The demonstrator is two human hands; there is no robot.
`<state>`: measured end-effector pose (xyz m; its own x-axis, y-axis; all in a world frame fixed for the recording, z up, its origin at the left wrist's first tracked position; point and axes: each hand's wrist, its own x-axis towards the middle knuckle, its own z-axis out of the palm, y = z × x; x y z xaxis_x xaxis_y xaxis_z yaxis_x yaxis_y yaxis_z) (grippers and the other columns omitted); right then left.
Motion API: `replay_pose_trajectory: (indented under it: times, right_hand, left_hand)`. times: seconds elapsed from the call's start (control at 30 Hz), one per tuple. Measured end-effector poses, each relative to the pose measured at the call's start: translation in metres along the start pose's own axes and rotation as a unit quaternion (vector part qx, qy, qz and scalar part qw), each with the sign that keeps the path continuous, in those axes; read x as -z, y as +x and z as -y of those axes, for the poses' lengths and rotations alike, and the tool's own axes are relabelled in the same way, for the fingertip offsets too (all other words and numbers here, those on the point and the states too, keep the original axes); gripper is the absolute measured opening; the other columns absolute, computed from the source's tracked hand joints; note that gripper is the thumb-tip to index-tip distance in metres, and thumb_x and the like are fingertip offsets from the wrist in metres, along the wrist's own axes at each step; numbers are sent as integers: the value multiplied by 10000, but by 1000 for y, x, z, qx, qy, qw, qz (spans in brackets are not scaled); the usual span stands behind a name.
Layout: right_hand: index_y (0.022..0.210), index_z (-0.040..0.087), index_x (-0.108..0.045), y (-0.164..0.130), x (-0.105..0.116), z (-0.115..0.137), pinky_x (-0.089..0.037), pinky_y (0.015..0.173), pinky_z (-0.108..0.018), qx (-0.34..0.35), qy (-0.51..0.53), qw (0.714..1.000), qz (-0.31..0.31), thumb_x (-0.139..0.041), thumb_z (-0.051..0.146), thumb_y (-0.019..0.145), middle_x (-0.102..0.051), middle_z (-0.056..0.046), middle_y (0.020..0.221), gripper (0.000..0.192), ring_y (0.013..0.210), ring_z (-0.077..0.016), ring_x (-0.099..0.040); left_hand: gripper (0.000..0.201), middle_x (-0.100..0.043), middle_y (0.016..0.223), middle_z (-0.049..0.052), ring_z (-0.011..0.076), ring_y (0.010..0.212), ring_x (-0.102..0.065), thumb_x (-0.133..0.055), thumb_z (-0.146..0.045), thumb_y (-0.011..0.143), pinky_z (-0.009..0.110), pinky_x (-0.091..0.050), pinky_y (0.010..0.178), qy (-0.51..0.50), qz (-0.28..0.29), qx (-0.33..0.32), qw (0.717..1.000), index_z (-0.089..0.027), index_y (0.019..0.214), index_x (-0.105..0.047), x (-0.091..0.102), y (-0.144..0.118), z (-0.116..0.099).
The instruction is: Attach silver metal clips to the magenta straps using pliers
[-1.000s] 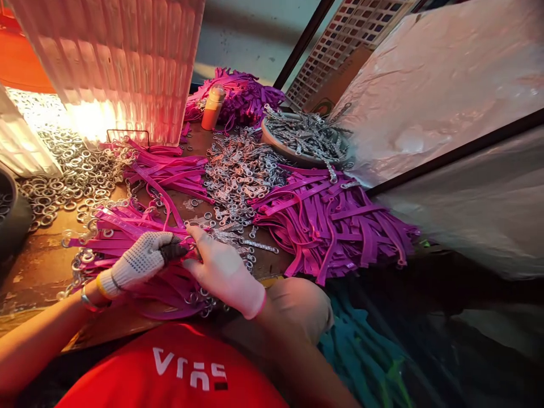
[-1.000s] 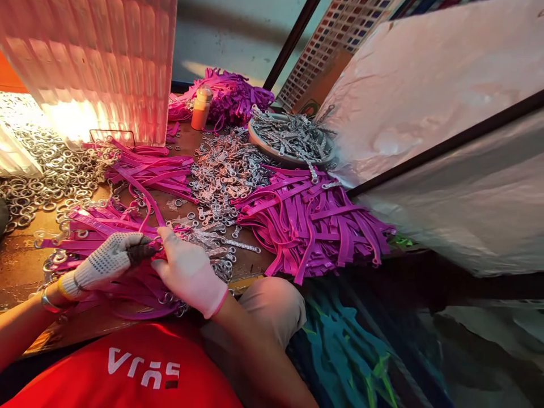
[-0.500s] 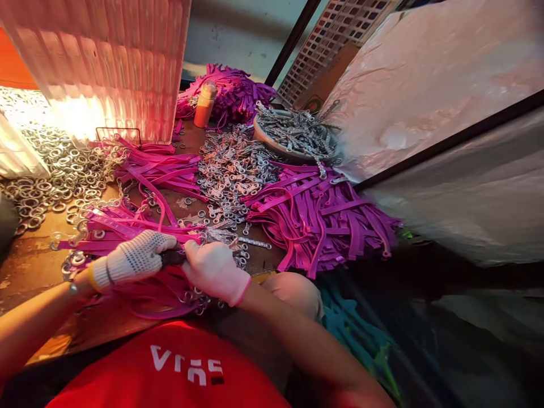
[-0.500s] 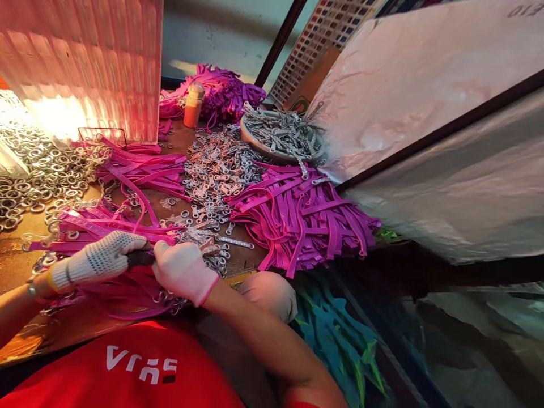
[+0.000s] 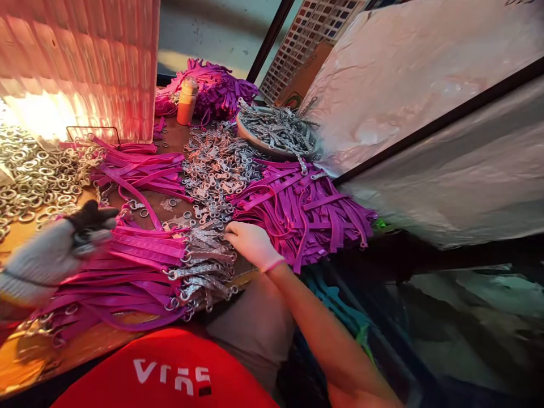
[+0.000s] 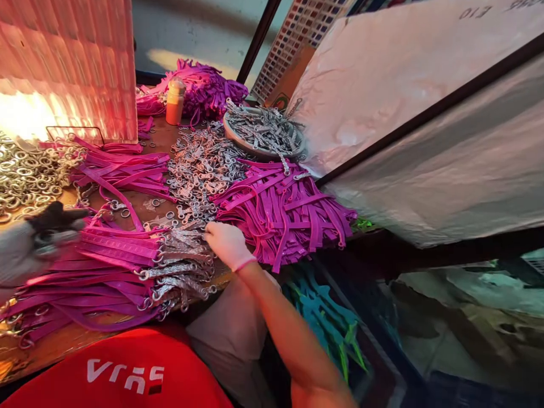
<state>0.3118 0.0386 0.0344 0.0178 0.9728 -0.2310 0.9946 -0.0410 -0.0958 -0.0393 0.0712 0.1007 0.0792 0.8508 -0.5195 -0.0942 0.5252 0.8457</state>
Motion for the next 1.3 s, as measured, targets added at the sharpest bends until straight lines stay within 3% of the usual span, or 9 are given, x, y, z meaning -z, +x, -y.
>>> replay_pose_trajectory:
  times: [0.07,0.13,0.33,0.6,0.8,0.9,1.0,1.1,1.3]
  right_hand:
    - [1013,186,-698,17,-11,-14,-408,767,-283,-12,-25,999,33,-564,189,907,-728,-104,1043,171,961,-227,-662]
    - [1043,169,-693,27,-25,-18,-401,761,-281,-7,-27,999,39,-535,115,880,-719,-125,1062,234,968,-228,-660]
    - [1059,195,-682,29,-46,-20,-389,753,-258,5,-14,999,42,-503,107,875,-711,-88,1037,271,963,-202,-643]
    - [982,176,-682,27,-53,-22,-402,743,-258,-21,31,999,11,-547,70,785,-718,-66,947,261,892,-196,-638]
    - [991,174,-665,22,-33,-24,-447,873,-286,-29,82,994,-64,-510,146,868,-722,-91,1044,200,999,-206,-642]
    - [1121,163,-607,6,-9,2,-459,926,-305,10,144,979,-143,-442,231,954,-692,-119,1121,245,1038,-201,-637]
    - [1176,224,-587,-22,13,52,-491,878,-306,210,233,925,-214,-441,248,983,-690,-73,1065,243,956,-189,-653]
    - [1185,273,-621,-44,23,103,-484,815,-297,382,114,901,-169,-447,176,968,-684,-51,1037,294,884,-185,-638]
    - [1198,256,-633,-42,7,133,-438,709,-294,406,-20,891,-202,-457,216,992,-688,-54,959,274,795,-184,-590]
  left_hand:
    - [399,-715,811,95,105,537,-600,-350,-346,1040,141,-461,399,-160,55,91,981,-108,1002,-669,-20,7,7]
    - [450,-723,879,155,159,620,-666,-307,-351,1045,195,-523,442,-216,110,125,962,-79,1022,-664,-37,10,14]
    - [288,-724,903,146,145,650,-675,-605,-90,839,172,-509,476,-197,246,105,943,-52,1110,-695,-54,5,38]
    - [355,-663,684,24,48,460,-471,-773,-377,813,117,-284,378,-27,200,-53,978,-140,1036,-630,-37,-6,62]
    - [331,-606,586,4,32,399,-369,-718,-441,845,143,-251,366,1,190,-62,980,-130,825,-609,-27,-15,68]
    - [350,-597,572,7,41,402,-377,-693,-469,856,152,-250,366,19,181,-65,981,-125,823,-631,-26,-18,68]
    - [336,-586,555,2,46,392,-367,-681,-461,860,159,-238,358,19,180,-67,981,-130,822,-633,-31,-18,68]
    - [308,-547,531,-12,54,394,-372,-684,-431,844,166,-247,361,-3,204,-79,976,-130,801,-634,-37,-18,70]
    - [224,-472,501,-29,59,396,-371,-644,-332,835,170,-261,372,-53,229,-90,968,-132,738,-618,-35,-17,78]
